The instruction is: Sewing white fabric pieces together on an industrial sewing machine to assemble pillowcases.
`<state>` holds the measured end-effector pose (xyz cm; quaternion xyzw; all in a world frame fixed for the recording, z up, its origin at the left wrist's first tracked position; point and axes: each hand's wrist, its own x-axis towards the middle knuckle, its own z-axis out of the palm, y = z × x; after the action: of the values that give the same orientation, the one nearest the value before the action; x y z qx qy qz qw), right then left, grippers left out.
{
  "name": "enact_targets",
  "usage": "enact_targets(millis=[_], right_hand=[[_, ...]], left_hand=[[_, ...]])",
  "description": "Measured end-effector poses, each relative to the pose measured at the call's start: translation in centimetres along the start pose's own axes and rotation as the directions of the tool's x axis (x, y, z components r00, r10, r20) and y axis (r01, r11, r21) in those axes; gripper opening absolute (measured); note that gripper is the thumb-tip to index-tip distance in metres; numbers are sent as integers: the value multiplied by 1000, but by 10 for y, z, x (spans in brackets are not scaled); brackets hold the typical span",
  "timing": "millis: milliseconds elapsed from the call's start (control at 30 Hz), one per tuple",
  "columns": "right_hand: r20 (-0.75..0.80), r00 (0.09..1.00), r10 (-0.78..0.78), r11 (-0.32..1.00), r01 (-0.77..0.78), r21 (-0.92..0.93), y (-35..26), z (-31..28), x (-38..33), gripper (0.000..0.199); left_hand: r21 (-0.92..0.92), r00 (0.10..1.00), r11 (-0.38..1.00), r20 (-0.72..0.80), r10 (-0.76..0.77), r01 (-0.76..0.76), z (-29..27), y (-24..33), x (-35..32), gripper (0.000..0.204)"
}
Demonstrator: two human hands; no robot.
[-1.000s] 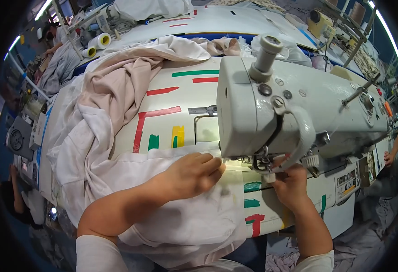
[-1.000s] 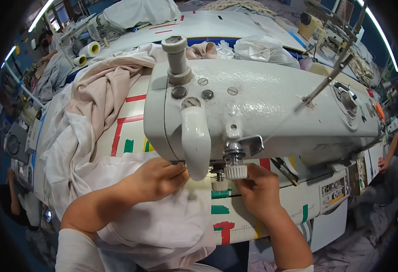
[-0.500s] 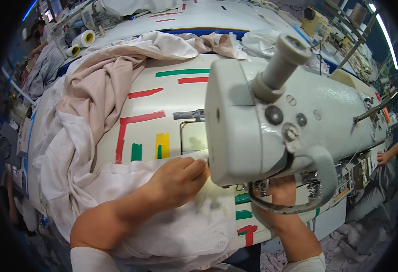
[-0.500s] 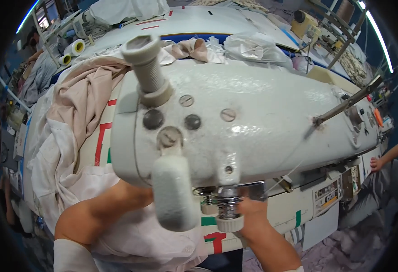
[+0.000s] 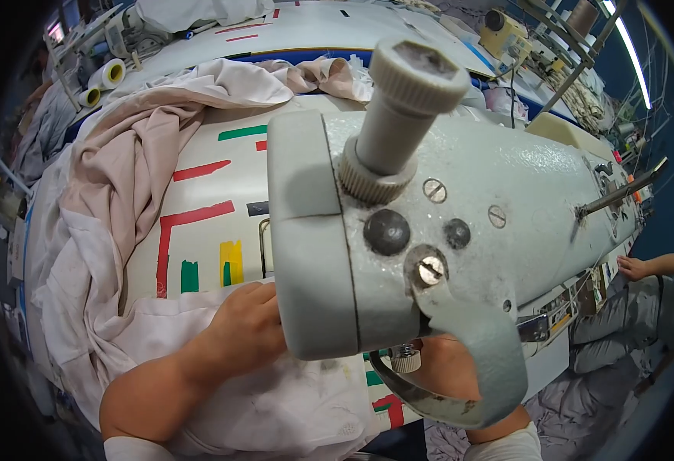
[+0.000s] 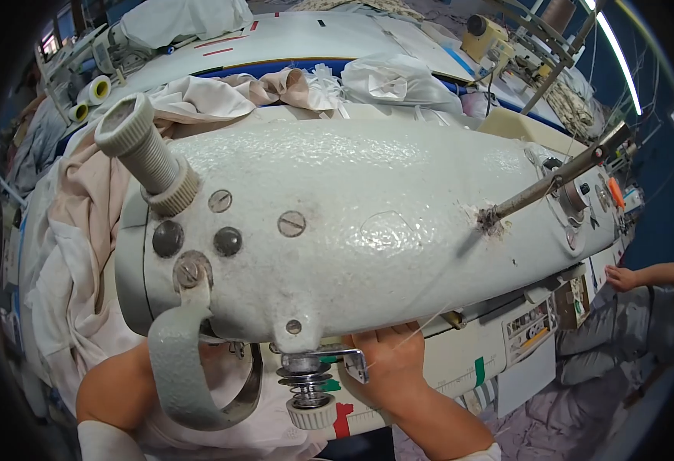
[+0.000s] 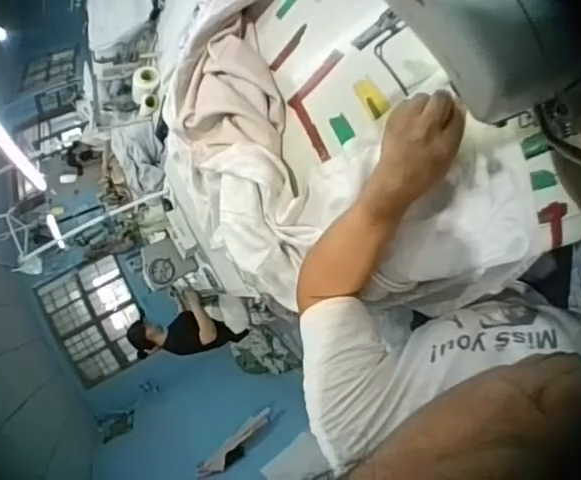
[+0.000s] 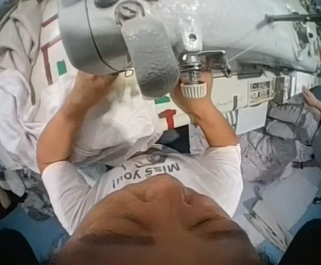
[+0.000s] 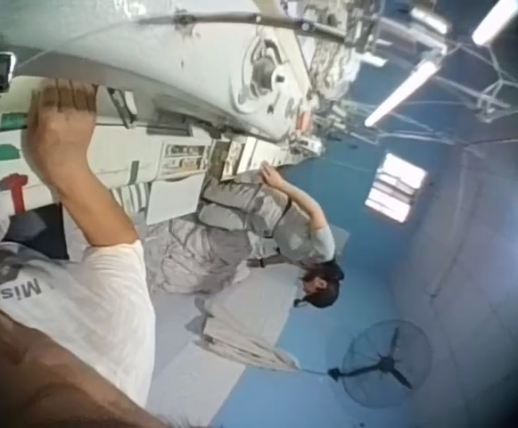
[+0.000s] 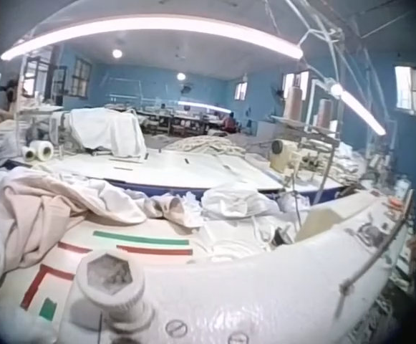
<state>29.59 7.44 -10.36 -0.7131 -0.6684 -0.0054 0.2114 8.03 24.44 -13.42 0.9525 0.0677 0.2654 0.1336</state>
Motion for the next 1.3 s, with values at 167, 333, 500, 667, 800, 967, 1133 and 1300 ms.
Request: enact_targets(millis=[167,333,500,667,800,967,1133,1300], right_hand=[[-151,986,-76,996,81,31,7,10,6,40],[-111,976,-187,980,177,-92,15,26,6,61],[-193,951,-241,962,208,-176,6,7,8,65],[-139,977,-161,985,152,-76,10,21,2,67],[-80,997,15,991,-5,130,13,25,-9,45],[120,991,-51,996,59,-63,16,23,-20,54],[277,955,-105,994,113,-12,30,35,2,54],[291,949,-122,993,120,25,34,43,20,53]], left_hand=[[68,998,997,51,41,-45,-5,1,5,13],[101,999,994,36,34,-37,-5,-3,0,16],[56,994,994,43,96,-98,-6,-5,8,15],[139,995,985,6,101,-101,1,-21,6,9],[134,992,983,38,118,-122,-2,-24,12,10],[20,991,1000,134,-20,18,-5,-3,3,24],[-102,899,967,400,-175,234,-10,17,-8,50],[-75,944,983,298,-139,168,-8,15,-13,53]])
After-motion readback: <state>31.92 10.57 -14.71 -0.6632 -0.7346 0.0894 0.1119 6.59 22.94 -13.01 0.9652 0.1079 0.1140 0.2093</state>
